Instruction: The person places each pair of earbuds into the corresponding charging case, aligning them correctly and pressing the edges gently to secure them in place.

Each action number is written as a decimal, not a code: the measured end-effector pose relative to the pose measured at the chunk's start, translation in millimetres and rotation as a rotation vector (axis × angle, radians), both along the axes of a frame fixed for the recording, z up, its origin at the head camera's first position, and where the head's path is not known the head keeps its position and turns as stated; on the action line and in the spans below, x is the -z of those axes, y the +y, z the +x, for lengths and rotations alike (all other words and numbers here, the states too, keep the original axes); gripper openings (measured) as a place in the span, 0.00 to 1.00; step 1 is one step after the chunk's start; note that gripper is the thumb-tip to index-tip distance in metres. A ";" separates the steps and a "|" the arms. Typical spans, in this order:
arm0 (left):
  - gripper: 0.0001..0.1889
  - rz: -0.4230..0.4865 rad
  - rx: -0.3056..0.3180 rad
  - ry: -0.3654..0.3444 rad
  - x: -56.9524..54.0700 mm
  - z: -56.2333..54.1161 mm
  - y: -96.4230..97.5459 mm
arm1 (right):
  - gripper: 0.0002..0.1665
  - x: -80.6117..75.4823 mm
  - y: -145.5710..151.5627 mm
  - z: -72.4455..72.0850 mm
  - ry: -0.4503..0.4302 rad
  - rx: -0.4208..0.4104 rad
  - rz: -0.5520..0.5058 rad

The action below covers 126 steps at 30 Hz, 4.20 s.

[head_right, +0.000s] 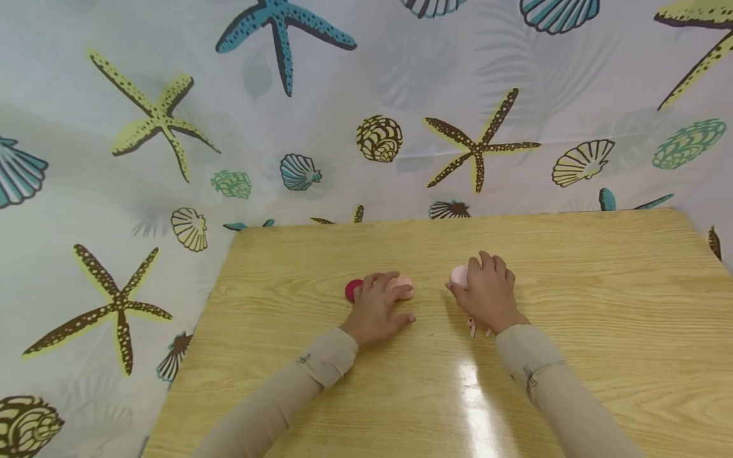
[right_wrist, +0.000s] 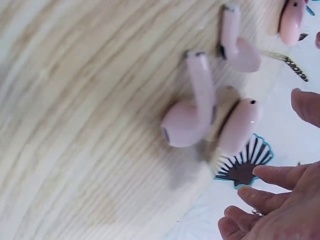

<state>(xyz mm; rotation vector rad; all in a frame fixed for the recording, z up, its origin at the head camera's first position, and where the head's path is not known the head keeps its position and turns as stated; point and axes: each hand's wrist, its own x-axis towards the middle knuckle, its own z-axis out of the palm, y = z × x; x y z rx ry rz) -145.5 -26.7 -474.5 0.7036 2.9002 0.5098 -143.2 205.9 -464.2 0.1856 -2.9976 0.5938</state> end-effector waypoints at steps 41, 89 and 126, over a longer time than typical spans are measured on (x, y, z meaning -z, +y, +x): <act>0.23 -0.025 0.002 0.030 6.9 3.0 -2.4 | 0.30 27.0 6.8 -8.8 -0.034 -0.017 -0.038; 0.21 0.440 0.033 0.030 -29.7 9.5 1.3 | 0.38 -29.5 -43.6 35.6 0.698 -0.327 -0.068; 0.12 0.734 0.107 -0.097 -34.2 16.5 3.5 | 0.31 -27.7 -53.0 50.2 0.684 -0.348 -0.086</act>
